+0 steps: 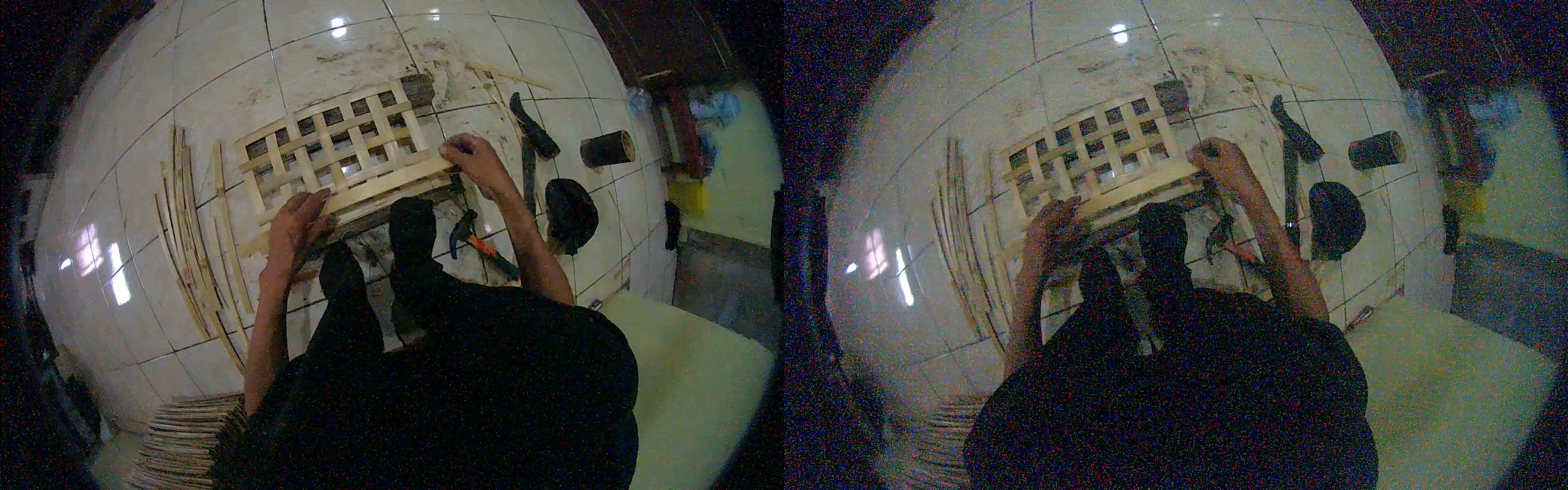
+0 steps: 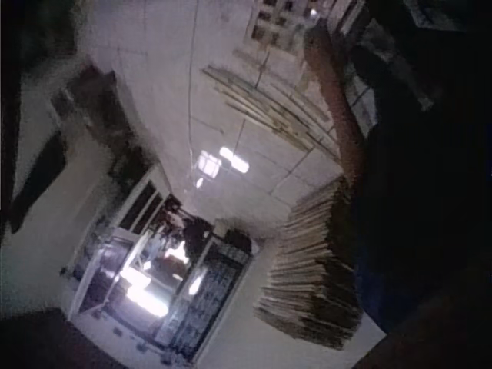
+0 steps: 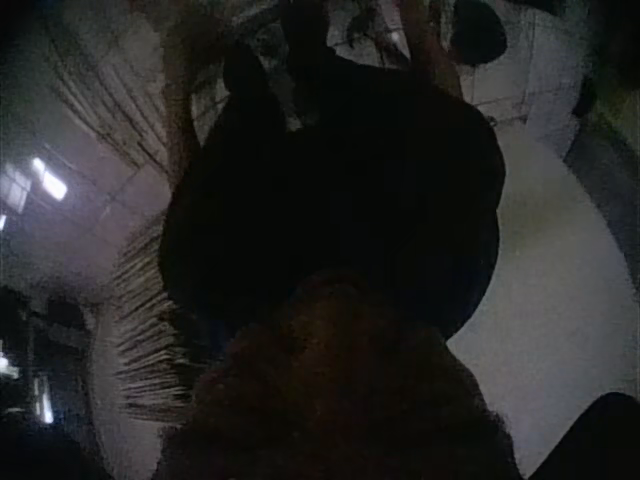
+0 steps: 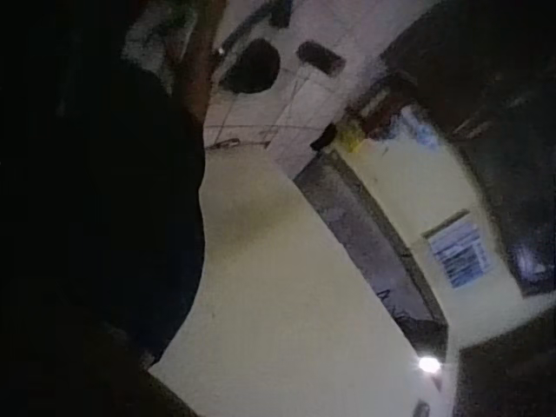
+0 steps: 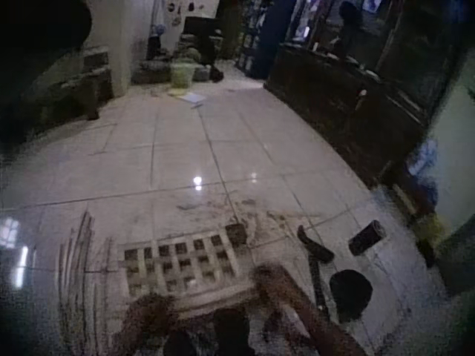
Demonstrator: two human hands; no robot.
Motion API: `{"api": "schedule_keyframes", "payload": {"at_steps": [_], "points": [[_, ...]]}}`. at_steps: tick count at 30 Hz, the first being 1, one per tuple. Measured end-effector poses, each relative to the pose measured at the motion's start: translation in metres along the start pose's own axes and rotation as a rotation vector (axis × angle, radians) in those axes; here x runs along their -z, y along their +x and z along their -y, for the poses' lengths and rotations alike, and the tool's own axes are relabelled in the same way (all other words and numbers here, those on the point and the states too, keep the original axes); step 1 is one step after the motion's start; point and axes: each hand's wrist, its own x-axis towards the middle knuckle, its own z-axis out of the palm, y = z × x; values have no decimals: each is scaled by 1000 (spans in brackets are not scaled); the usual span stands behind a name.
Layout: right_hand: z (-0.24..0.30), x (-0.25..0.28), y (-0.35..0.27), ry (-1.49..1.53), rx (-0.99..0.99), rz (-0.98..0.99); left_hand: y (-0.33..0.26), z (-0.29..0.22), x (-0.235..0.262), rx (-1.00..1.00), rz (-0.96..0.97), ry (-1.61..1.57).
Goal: The person assembles a wooden lattice frame on the floor, using a hammer to secure the pieces. They adjust the frame, add slats, and use a knife to trim excess material.
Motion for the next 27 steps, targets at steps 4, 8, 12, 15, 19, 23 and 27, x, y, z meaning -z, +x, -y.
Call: {"api": "schedule_keyframes", "payload": {"at_steps": [4,8,12,15,19,23,27], "points": [[-34,-4,-12,72,-159,27,-10,2,-19,38,46,55],[-38,-4,-23,84,-107,66,-21,1,-32,94,-23,3],[-51,-7,-22,42,-102,52,-22,2,-36,14,-69,63],[-60,-8,-18,6,-75,25,-21,6,-40,20,-90,53],[-57,-8,-17,-32,-83,0,-22,10,-46,20,-142,68],[-47,-13,-17,-50,-115,-7,-28,27,-55,30,-164,45],[-66,-10,-15,-119,6,6,-34,44,-72,-33,-237,75]]}}
